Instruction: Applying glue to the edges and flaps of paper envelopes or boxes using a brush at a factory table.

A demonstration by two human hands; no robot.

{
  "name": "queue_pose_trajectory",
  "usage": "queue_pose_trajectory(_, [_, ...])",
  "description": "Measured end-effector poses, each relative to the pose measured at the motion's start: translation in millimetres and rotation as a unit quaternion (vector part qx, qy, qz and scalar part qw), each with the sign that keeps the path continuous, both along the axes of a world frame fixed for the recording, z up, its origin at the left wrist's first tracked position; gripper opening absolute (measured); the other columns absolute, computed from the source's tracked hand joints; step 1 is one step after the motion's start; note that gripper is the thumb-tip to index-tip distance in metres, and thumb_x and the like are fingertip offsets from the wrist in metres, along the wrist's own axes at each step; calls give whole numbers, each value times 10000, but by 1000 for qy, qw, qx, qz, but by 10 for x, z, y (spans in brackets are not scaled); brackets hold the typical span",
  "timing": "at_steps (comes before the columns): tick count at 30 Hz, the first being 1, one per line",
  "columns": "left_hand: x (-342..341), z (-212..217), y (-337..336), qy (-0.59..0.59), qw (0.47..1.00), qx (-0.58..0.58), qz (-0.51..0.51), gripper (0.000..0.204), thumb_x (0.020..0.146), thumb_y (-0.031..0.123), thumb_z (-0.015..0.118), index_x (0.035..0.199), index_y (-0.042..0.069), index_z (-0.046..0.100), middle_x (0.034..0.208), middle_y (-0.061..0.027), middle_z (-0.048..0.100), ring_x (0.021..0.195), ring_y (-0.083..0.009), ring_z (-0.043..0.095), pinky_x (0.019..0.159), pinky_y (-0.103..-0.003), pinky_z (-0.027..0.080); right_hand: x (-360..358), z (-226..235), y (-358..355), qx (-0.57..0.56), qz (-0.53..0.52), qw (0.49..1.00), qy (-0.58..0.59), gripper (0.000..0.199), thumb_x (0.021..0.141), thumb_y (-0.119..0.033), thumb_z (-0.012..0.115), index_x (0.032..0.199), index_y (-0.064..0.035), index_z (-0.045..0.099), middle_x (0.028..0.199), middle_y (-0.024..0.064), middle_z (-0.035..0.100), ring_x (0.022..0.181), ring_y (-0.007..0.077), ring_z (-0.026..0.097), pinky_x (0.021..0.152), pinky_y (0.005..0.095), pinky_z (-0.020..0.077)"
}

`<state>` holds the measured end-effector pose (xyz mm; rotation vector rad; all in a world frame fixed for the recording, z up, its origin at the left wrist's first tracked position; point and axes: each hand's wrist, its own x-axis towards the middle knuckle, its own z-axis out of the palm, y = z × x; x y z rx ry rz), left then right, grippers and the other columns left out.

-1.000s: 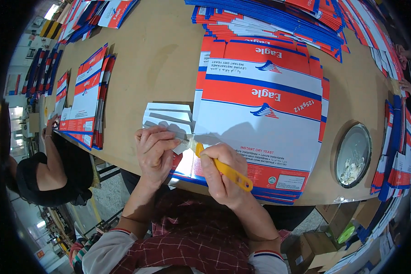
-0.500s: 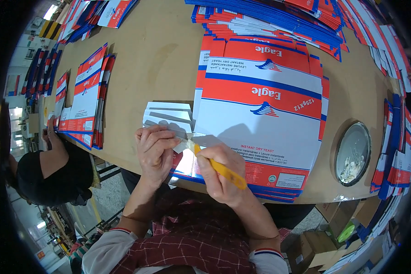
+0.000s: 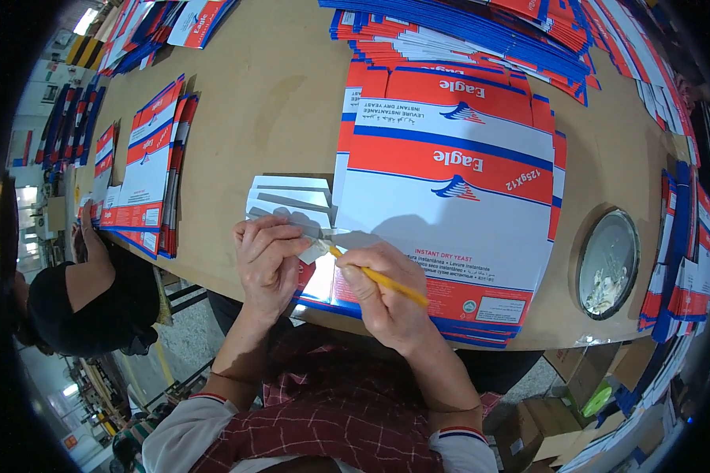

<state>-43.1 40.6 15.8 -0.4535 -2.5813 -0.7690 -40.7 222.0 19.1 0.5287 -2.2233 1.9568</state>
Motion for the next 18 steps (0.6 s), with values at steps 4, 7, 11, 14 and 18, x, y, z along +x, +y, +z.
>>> queue_pose_trajectory(4, [0,14,8,-2,1000,5,-3,241,593,-48,622,776,109,628,851,-4,604,870,-189,561,803,-373,312,24,-16,47,-41,-29,998,-43,71,866,-94,533,898,-34,554,763,92,585,627,176,551,559,265,426])
queue_pose_trajectory(7, [3,19,6,-2,1000,-1,-3,247,593,-54,621,780,108,628,852,-7,605,871,-189,560,802,-374,313,-7,18,22,-28,-16,998,-50,78,873,-97,518,893,-30,553,764,95,583,641,175,553,572,269,430])
queue_pose_trajectory(11, [3,13,12,-4,1000,-3,-3,254,597,-57,618,789,109,627,853,-7,604,872,-189,559,801,-375,313,13,33,40,-10,-3,996,-90,99,882,-114,507,902,-29,555,771,93,581,657,176,550,582,267,431])
queue_pose_trajectory(14, [2,6,3,-3,1000,-1,-4,255,597,-56,620,791,109,626,853,-8,603,874,-189,558,802,-375,313,58,1,42,-72,-47,991,-105,115,888,-128,501,906,-28,556,784,93,582,672,180,558,588,261,430])
queue_pose_trajectory(18, [6,0,-2,0,1000,0,-2,256,592,-56,622,788,109,626,855,-11,603,871,-190,558,803,-376,312,15,25,25,-30,-26,994,-99,120,894,-130,492,910,-30,556,798,89,584,680,171,558,600,258,428])
